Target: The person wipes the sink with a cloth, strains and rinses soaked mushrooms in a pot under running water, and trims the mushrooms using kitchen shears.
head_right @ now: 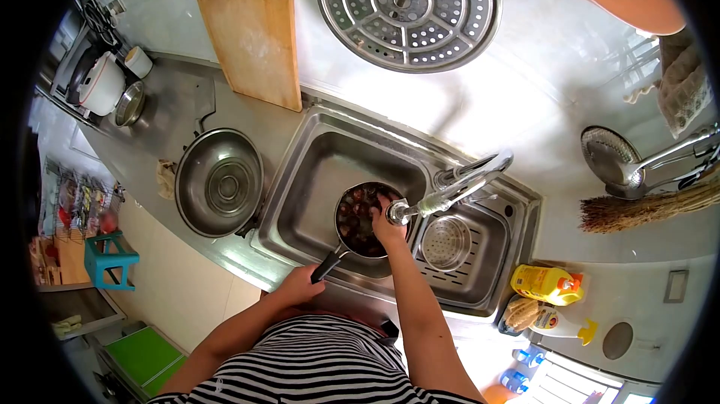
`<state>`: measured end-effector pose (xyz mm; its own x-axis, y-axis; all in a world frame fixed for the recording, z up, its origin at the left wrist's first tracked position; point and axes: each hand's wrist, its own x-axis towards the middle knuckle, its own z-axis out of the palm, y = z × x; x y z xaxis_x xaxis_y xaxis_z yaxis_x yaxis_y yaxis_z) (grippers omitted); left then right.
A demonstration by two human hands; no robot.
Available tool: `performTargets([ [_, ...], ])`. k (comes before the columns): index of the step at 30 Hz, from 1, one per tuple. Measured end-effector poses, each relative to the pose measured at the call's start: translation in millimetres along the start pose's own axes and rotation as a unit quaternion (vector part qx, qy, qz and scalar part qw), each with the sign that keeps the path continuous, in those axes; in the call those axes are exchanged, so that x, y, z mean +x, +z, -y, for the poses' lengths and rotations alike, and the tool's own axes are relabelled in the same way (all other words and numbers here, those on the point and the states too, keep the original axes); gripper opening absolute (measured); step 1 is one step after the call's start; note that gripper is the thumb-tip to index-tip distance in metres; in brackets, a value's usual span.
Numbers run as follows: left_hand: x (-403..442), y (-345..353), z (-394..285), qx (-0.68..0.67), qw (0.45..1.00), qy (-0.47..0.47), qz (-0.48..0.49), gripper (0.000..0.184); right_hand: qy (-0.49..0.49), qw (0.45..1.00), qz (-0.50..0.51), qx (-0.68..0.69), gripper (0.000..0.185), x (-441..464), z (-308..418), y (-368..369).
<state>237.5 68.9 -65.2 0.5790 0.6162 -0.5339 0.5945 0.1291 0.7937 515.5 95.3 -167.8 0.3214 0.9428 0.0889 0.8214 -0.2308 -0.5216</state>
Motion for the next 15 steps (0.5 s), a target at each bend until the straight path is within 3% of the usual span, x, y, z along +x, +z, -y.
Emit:
performTargets([
  [3,4,-2,-1,0.040,0.999,0.031,0.008,0.030,0.113,0.986,0.120,0.037,0.084,7,63,-42],
  [6,5,-2,-5,0.057,0.997,0.047,0.003,0.031,0.022,0.980,0.185,-0.067,0.066,9,77,-46],
  [10,3,1,0,0.033,0.998,0.046,-0.010,0.030,-0.038,0.981,0.186,0.028,0.053,6,15,-17],
  [12,1,2,3,0.024,1.000,0.017,0.003,0.030,-0.081,0.995,0.062,0.014,0.045,-2,0,-19],
  [14,2,4,2,0.023,1.000,0.014,0.001,0.030,-0.071,0.996,0.029,-0.048,0.053,-10,16,-39],
  [15,3,4,1,0.025,1.000,0.013,-0.001,0.030,0.032,0.988,0.125,-0.081,0.061,-12,51,-68],
])
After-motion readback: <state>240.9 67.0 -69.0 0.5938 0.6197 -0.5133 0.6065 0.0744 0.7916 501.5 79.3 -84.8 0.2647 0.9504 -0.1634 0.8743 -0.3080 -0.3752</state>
